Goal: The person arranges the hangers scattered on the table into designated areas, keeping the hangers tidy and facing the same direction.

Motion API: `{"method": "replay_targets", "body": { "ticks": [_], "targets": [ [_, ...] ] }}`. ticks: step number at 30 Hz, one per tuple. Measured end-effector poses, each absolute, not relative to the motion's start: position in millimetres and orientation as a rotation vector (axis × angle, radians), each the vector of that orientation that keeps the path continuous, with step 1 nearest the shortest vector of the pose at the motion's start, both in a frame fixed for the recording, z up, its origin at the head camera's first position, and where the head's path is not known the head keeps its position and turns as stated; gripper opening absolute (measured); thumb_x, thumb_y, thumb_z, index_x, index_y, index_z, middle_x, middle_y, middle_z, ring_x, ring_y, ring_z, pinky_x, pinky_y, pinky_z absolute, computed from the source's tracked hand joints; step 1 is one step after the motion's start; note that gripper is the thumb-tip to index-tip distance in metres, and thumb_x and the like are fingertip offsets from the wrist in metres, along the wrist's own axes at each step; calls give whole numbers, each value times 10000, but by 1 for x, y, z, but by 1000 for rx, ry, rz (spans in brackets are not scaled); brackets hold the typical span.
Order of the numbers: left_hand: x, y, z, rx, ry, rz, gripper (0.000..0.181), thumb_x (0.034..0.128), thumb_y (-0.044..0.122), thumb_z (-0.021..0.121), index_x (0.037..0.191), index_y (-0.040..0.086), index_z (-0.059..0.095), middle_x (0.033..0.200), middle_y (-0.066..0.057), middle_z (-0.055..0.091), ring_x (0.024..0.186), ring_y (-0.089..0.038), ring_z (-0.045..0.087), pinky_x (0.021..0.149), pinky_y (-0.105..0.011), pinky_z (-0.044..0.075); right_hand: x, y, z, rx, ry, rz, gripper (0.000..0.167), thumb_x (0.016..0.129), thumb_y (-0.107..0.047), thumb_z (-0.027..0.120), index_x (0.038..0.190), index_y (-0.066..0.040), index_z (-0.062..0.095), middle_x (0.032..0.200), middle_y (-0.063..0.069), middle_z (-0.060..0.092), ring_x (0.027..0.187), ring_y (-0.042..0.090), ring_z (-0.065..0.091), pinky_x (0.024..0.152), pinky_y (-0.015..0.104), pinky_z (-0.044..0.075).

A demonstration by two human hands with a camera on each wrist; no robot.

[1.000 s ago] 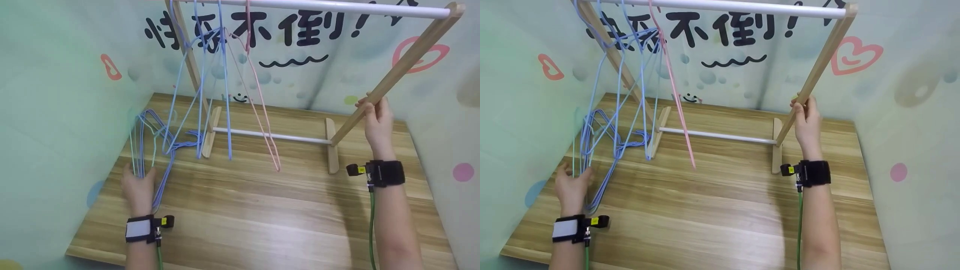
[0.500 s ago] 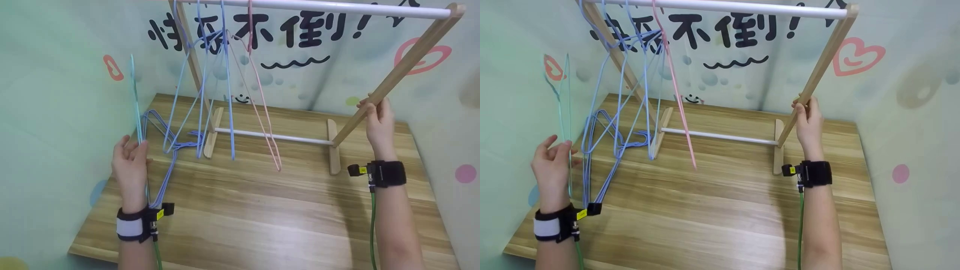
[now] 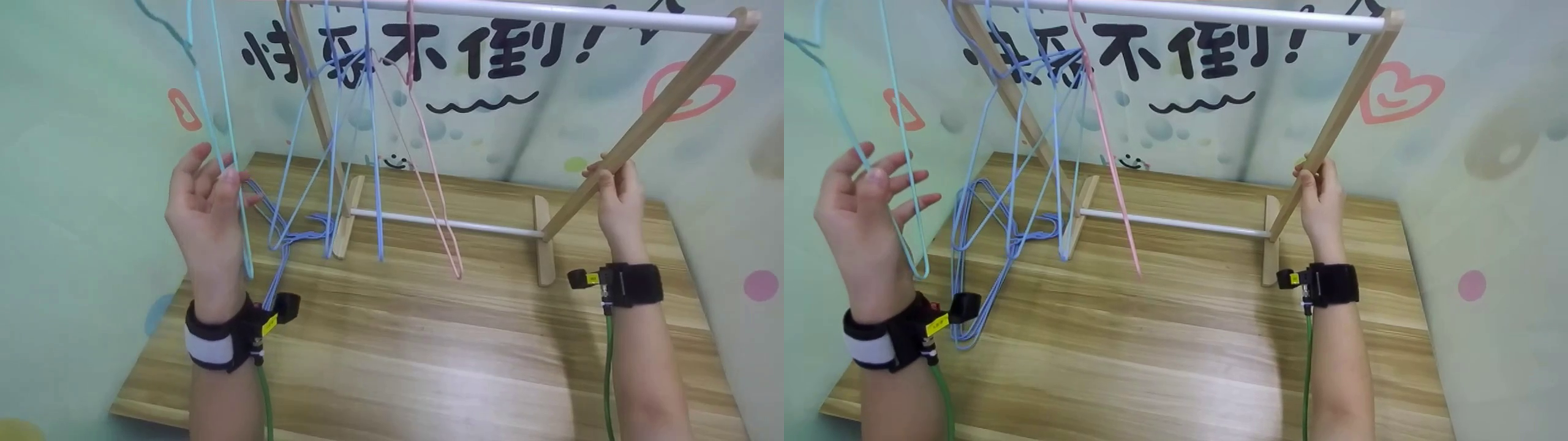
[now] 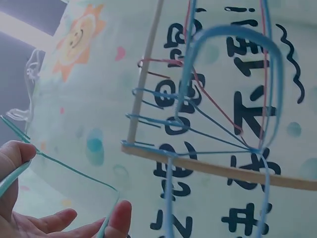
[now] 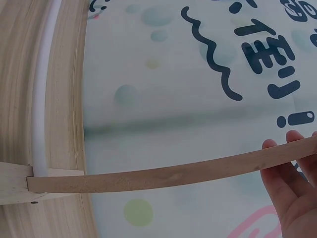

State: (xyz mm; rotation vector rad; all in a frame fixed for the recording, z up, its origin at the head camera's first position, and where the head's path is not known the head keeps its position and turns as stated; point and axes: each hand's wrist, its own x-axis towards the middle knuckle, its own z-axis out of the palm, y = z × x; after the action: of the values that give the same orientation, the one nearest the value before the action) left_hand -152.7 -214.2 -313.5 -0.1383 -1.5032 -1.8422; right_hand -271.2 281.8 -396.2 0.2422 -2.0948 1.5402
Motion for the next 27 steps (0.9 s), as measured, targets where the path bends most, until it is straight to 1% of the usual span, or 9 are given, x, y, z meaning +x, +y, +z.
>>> {"method": "replay_targets", "body": {
  "ticks": [6,9,11,14,16,18,21,23,27],
  "targets": [
    [-140,-190,-286,-275,-1391,-1957,412,853,69,595,1246,-22,513,1152,-239,591,940,-360,586,701,-330,566,-266,277,-391,259,-2081,1542,268,993,-167,453,1223,-57,537,1055,101,614,1041,236,588,908,296,447],
    [-134,-176,-278,-361,-1404,-1963,445,859,119,615,1265,-24,501,1183,-244,574,968,-394,570,728,-387,563,-266,277,-391,248,-2098,1526,273,997,-174,447,1231,-61,531,1060,77,616,1048,228,586,923,307,441],
    [-132,-165,-277,-433,-1406,-1988,466,868,161,642,1276,-16,501,1207,-249,560,991,-412,559,753,-413,558,-266,277,-391,246,-2100,1530,270,1002,-160,441,1237,-60,527,1074,100,612,1053,227,584,935,310,434],
    [-129,-142,-283,-589,-1365,-2124,534,853,227,718,1280,-9,502,1243,-262,518,1026,-428,537,787,-446,546,-267,278,-391,245,-2101,1529,267,1007,-146,435,1244,-58,522,1083,88,607,1059,232,585,950,316,430],
    [-126,-126,-292,-686,-1348,-2220,579,840,247,739,1290,-17,488,1274,-262,489,1054,-424,524,814,-465,534,-267,278,-392,248,-2095,1528,261,1006,-139,440,1237,-54,525,1088,110,603,1056,238,588,951,317,432],
    [-122,-110,-301,-774,-1350,-2307,605,838,227,740,1300,-46,461,1296,-253,469,1079,-421,509,832,-497,521,-267,278,-393,250,-2093,1521,254,1004,-140,445,1227,-53,529,1081,104,604,1051,241,589,941,313,438],
    [-113,-92,-313,-843,-1409,-2370,616,860,206,706,1310,-94,411,1318,-219,465,1095,-382,505,856,-529,503,-268,278,-394,262,-2083,1523,258,998,-165,459,1215,-51,535,1073,125,605,1047,252,590,939,309,443],
    [-106,-81,-318,-866,-1441,-2424,635,860,208,703,1310,-116,392,1299,-222,462,1093,-368,503,859,-540,499,-268,278,-394,266,-2079,1529,267,996,-186,463,1217,-56,538,1068,109,610,1049,250,591,943,307,442],
    [-92,-63,-326,-885,-1497,-2543,706,836,285,734,1319,-103,397,1262,-211,442,1091,-330,493,872,-536,493,-269,279,-392,259,-2081,1534,275,998,-192,459,1228,-63,536,1066,77,614,1052,229,590,953,311,436]
  ]
}}
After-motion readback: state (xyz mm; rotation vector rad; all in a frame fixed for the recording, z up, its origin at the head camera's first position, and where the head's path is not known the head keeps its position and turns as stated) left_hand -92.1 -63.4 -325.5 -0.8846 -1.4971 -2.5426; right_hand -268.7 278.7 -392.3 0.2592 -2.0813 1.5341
